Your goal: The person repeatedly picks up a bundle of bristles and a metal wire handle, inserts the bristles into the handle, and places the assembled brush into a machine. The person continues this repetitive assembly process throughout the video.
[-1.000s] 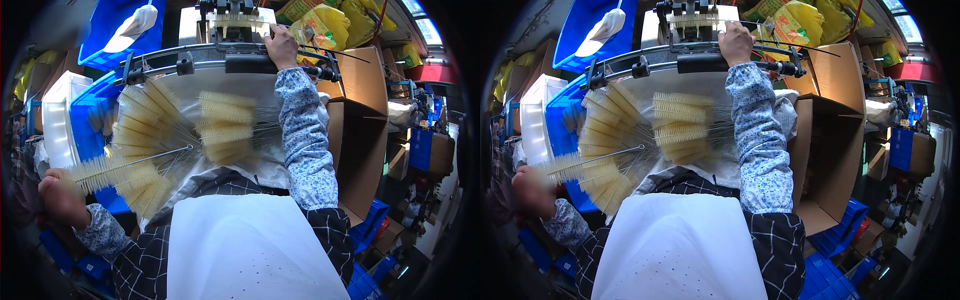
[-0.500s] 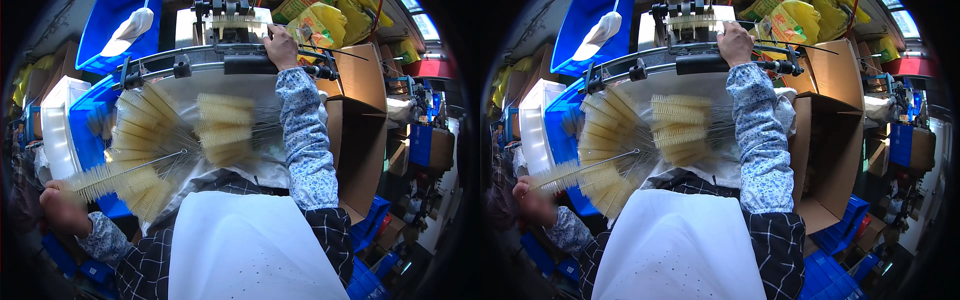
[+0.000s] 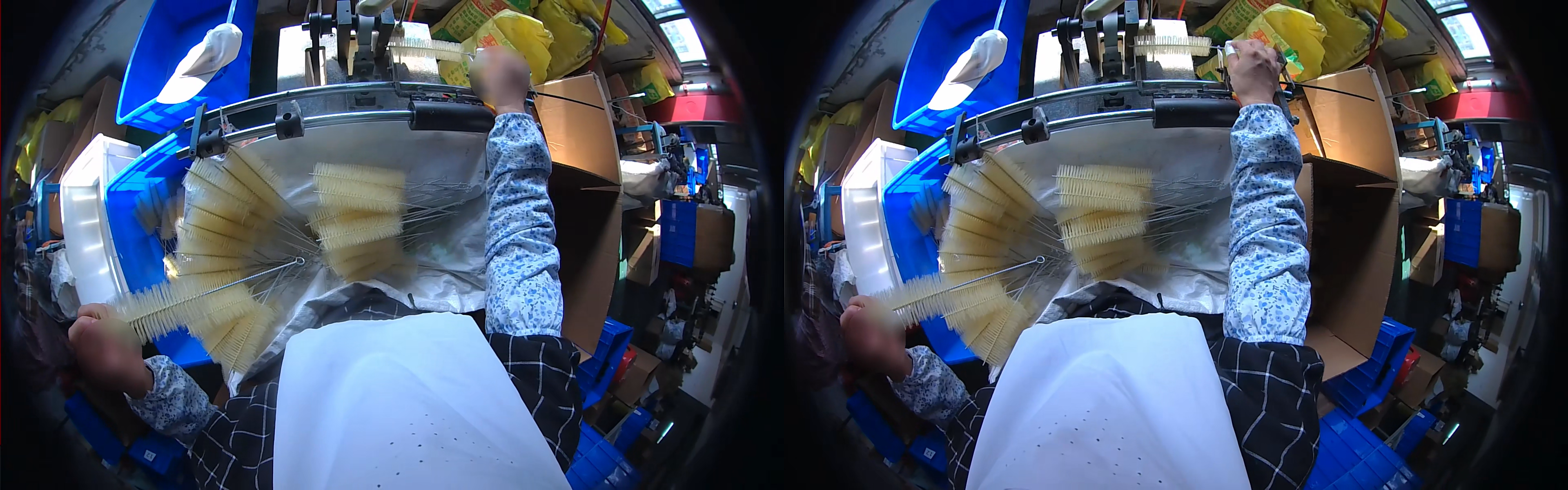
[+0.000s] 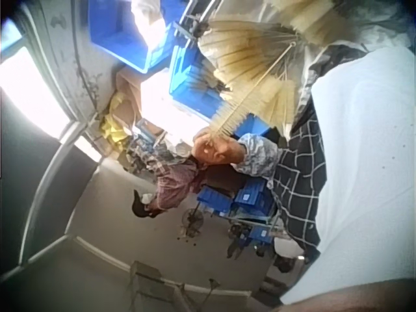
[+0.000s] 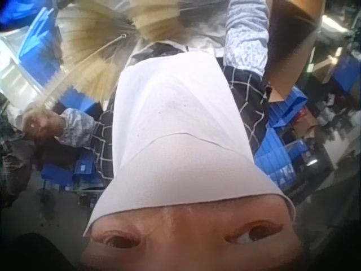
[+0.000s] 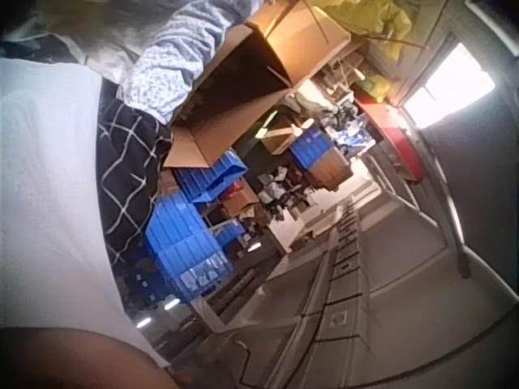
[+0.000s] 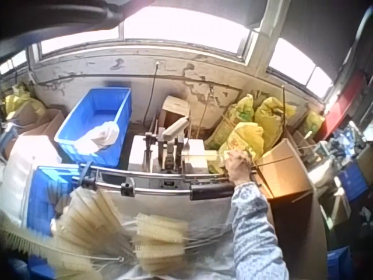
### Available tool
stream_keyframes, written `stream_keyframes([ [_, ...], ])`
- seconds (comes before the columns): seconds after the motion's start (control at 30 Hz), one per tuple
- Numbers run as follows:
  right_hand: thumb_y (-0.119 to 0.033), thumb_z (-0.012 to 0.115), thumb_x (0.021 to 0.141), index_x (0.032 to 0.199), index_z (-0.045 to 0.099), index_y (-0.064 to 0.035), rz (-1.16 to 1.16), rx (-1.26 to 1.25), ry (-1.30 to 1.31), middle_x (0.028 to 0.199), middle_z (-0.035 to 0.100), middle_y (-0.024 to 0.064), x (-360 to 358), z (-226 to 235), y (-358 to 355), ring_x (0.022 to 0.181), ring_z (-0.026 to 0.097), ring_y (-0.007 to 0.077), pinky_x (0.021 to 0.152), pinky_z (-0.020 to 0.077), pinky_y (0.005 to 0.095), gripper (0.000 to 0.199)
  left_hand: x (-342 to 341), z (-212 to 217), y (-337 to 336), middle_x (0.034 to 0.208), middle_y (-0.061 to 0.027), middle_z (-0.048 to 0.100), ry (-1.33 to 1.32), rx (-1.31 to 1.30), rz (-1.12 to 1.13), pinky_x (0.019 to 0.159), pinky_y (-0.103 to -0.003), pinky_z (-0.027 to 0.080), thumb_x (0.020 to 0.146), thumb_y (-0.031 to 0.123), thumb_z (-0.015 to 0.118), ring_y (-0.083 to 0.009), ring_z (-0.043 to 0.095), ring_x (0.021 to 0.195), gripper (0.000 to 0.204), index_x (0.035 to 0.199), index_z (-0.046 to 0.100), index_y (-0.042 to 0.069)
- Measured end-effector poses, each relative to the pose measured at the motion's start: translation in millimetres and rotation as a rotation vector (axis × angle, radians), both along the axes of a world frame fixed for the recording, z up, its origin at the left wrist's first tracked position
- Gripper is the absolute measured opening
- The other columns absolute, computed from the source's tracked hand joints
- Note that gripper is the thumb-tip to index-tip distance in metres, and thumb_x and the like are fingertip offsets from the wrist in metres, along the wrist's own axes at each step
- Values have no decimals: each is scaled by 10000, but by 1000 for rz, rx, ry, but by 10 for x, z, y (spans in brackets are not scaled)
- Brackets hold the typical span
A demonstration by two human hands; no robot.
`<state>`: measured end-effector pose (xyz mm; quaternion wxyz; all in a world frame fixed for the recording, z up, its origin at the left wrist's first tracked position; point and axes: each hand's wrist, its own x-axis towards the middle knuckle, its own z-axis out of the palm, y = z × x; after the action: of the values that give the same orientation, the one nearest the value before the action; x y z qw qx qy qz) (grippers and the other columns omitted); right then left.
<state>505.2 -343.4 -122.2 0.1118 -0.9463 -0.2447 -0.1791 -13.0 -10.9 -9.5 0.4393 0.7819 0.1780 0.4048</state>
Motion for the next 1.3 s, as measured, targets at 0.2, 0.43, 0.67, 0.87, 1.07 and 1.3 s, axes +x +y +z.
stream_keyframes([
  [0.2,-181,507,817,950,621,-175,240,-94,90,957,603,38,307,157,-152,923,541,252,807,425,375,175,67,99,-64,786,-115,436,0,8,66,652,-267,379,684,80,454,-168,422,692,209,885,413,45],
  [0.43,-131,538,790,907,593,-143,249,-7,67,883,588,61,184,366,-595,892,554,257,774,447,365,130,208,145,-100,788,-113,442,-41,-12,50,636,-253,377,671,54,455,-161,420,690,209,877,421,43],
  [0.67,-113,555,792,912,591,-97,210,120,-279,846,588,67,-176,1104,-1305,814,575,258,690,458,345,126,199,106,-74,822,-130,463,-26,24,68,681,-270,367,696,46,421,-178,432,734,217,912,420,29],
  [0.87,-70,591,749,820,592,-39,194,134,-377,782,576,115,-554,1721,-1464,800,555,292,702,440,362,77,295,122,-84,890,-138,467,2,57,113,767,-313,377,741,50,411,-215,453,838,205,943,415,14],
  [1.07,-78,592,759,803,577,-49,197,171,-470,785,570,99,-679,1878,-1410,780,560,280,675,445,352,55,279,206,-125,884,-142,465,7,152,66,775,-327,380,735,102,421,-221,454,829,225,943,417,13],
  [1.3,-61,591,762,822,579,-51,207,193,-458,786,571,98,-674,1900,-1364,745,571,274,635,458,336,62,131,199,10,917,-123,469,-1,161,35,794,-328,399,758,127,417,-212,469,880,247,982,441,24],
])
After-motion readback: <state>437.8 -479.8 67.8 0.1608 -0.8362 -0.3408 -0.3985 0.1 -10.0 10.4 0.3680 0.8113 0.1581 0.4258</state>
